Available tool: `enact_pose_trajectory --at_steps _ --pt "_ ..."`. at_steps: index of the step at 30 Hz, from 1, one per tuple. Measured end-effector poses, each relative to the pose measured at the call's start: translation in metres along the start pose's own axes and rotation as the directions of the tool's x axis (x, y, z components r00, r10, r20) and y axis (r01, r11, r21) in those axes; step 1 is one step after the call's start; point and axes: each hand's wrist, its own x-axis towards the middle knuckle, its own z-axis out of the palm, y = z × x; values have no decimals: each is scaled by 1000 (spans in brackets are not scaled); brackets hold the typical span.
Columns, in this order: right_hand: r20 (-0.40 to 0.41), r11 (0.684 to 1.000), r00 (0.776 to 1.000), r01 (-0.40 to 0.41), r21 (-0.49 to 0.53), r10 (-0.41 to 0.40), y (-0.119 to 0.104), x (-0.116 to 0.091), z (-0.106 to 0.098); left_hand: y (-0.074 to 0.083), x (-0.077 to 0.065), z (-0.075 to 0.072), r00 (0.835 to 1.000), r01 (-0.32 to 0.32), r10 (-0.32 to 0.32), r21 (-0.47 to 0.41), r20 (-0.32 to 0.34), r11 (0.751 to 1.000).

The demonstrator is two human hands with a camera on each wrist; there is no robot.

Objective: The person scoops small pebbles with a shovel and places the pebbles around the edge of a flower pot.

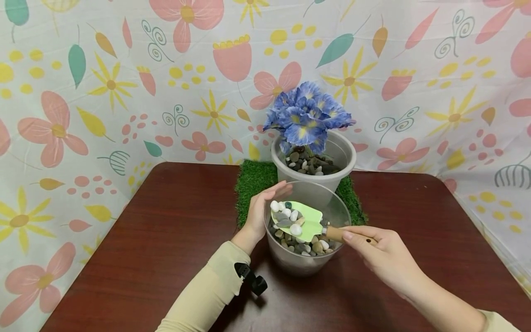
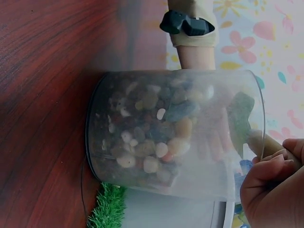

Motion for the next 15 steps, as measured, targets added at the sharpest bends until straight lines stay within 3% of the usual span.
enact_pose_trajectory --at_steps 15 --pt "-3 997 999 -52 55 52 2 -1 0 -1 1 0 1000 -6 6 25 -9 1000"
